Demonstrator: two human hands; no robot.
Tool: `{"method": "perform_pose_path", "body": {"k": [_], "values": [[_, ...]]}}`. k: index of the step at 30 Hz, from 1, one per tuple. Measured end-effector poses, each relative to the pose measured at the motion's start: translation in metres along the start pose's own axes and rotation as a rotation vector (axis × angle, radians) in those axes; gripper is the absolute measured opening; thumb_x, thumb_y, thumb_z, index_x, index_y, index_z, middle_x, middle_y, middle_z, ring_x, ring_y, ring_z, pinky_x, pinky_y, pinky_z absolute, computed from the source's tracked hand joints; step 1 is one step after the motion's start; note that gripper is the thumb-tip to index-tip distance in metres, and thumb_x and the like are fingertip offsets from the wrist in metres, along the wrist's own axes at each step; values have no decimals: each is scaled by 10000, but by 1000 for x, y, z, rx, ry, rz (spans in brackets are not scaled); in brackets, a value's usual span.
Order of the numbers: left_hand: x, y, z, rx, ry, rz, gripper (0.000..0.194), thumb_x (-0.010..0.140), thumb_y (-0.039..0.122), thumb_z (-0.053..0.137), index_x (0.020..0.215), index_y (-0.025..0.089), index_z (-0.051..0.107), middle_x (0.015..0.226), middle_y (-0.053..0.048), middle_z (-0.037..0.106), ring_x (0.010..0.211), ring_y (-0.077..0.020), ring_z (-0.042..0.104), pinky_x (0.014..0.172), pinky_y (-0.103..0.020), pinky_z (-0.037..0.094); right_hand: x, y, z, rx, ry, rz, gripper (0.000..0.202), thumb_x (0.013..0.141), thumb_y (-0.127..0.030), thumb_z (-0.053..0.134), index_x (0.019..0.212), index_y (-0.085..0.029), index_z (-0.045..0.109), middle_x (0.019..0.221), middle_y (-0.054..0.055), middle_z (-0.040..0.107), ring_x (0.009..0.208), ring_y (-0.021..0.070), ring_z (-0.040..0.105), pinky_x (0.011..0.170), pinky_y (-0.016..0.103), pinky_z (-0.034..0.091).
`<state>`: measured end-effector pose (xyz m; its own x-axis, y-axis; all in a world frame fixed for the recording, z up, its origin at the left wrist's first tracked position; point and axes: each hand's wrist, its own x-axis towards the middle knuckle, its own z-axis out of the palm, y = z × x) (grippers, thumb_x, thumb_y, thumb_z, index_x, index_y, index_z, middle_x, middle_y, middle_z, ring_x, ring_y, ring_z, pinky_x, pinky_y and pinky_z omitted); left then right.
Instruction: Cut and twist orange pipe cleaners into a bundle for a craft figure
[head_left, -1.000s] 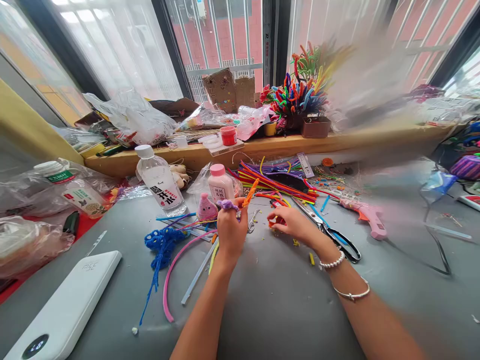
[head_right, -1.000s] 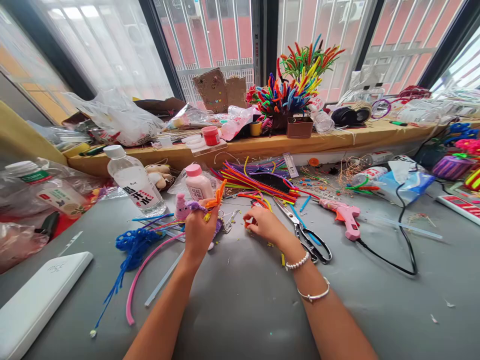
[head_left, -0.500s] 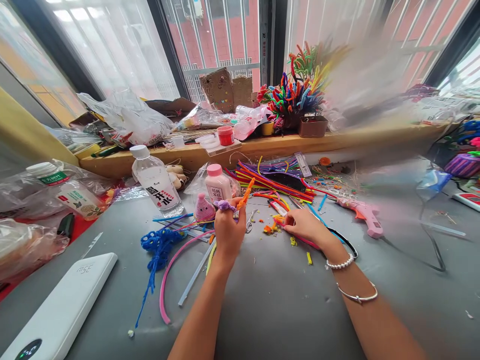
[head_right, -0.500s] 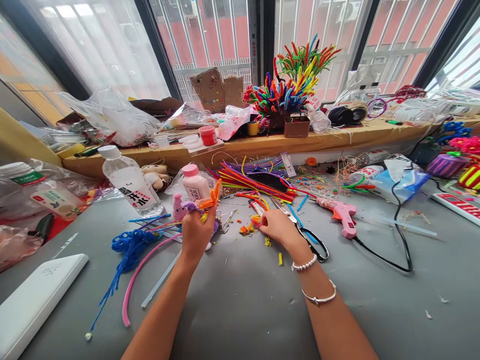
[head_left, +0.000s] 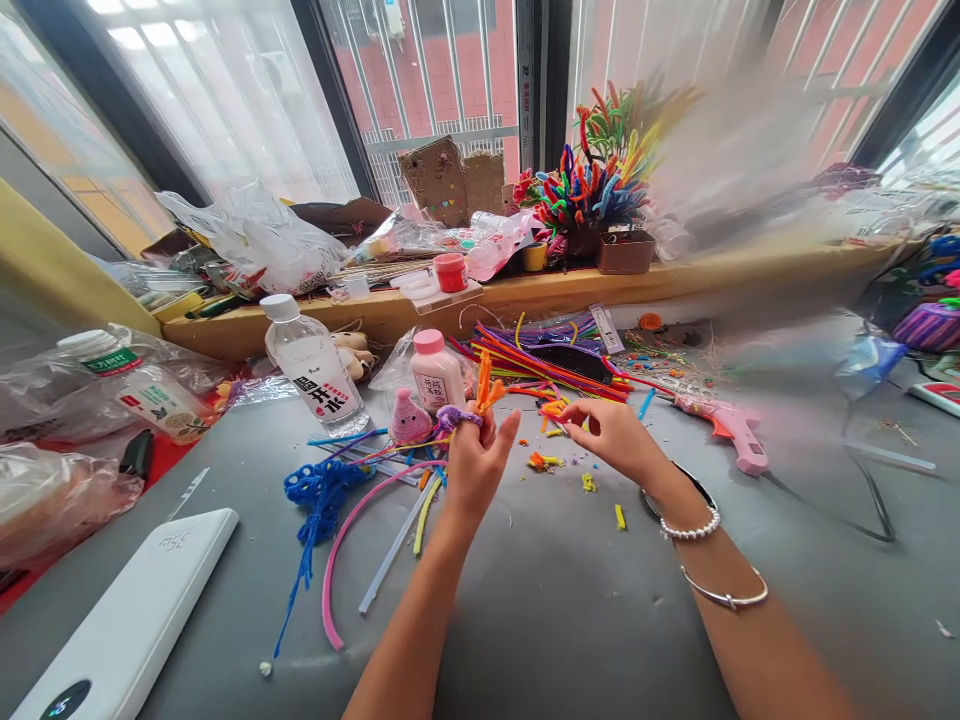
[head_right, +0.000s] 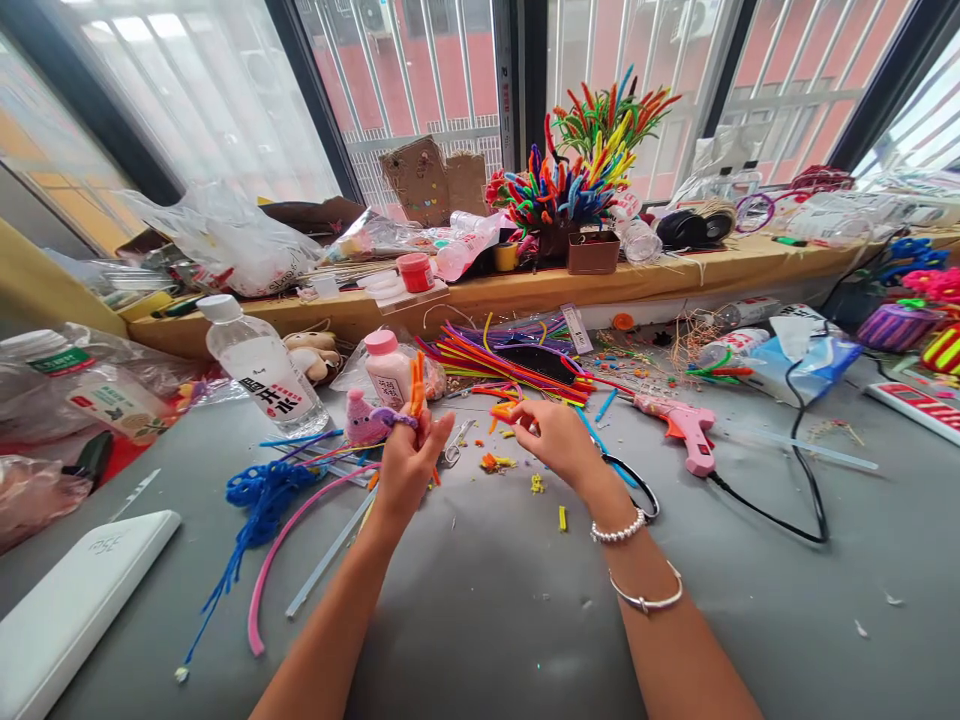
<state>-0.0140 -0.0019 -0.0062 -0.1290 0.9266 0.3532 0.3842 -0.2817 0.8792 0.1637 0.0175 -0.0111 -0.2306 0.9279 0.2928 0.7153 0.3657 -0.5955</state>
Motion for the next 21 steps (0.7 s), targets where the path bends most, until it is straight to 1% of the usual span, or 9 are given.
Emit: {"method": "perform_pose_path", "body": {"k": [1, 2, 4, 5, 8, 11, 14, 16, 21], "values": [[0, -1, 2, -30, -28, -43, 329, 705, 418, 539, 583, 199, 325, 503, 70, 351, 456, -72, 413, 458, -206, 349, 0, -3, 1, 22, 25, -54, 150, 741, -213, 482, 799, -176, 616, 681, 9, 629, 511, 104, 495, 505, 212, 365], [0, -3, 5, -76, -54, -87, 338, 692, 418, 551, 577, 198, 322, 508, 61, 403, 475, -81, 460, 464, -209, 376, -1, -5, 3, 44, 44, -103, 146, 743, -204, 481, 801, -173, 611, 711, 14, 630, 512, 99, 488, 509, 209, 369], [1, -5, 9, -206, -135, -162, 313, 659, 391, 596, 616, 190, 360, 624, 7, 556, 591, -127, 573, 540, -245, 460, -2, -9, 6, 70, 63, -166, 136, 750, -195, 478, 805, -171, 600, 742, 21, 627, 520, 96, 483, 515, 205, 375], [1, -6, 10, -266, -163, -186, 312, 645, 372, 617, 632, 187, 365, 699, -23, 602, 647, -149, 604, 590, -275, 488, -3, -10, 8, 72, 64, -181, 131, 752, -194, 477, 804, -171, 595, 742, 22, 624, 523, 96, 483, 517, 205, 376], [1, -5, 12, -406, -194, -244, 342, 619, 310, 650, 631, 187, 331, 855, -72, 639, 717, -176, 634, 674, -340, 514, -3, -11, 11, 60, 46, -191, 117, 750, -187, 480, 792, -169, 588, 726, 20, 619, 527, 97, 488, 517, 205, 378], [1, -2, 11, -463, -200, -279, 342, 622, 266, 642, 622, 187, 309, 837, -60, 639, 687, -167, 637, 642, -341, 525, -3, -12, 11, 62, 27, -201, 109, 750, -173, 478, 775, -164, 584, 720, 16, 613, 526, 94, 489, 509, 200, 374], [1, -2, 10, -457, -173, -255, 330, 607, 248, 643, 611, 186, 319, 729, -17, 619, 662, -156, 629, 631, -327, 522, -2, -11, 11, 67, 21, -204, 111, 761, -183, 473, 774, -167, 581, 722, 14, 612, 526, 93, 492, 510, 198, 374], [2, -4, 10, -452, -125, -237, 326, 597, 254, 641, 608, 187, 322, 695, 4, 598, 646, -146, 620, 630, -318, 520, -1, -9, 11, 52, 19, -193, 115, 767, -201, 474, 781, -172, 585, 720, 13, 615, 524, 96, 493, 520, 204, 379], [4, -7, 7, -371, -21, -215, 295, 615, 279, 615, 609, 184, 336, 748, -23, 594, 672, -140, 606, 574, -260, 504, 0, -4, 8, -26, 16, -126, 124, 770, -217, 477, 772, -176, 594, 720, 16, 630, 530, 108, 510, 543, 218, 384]]}}
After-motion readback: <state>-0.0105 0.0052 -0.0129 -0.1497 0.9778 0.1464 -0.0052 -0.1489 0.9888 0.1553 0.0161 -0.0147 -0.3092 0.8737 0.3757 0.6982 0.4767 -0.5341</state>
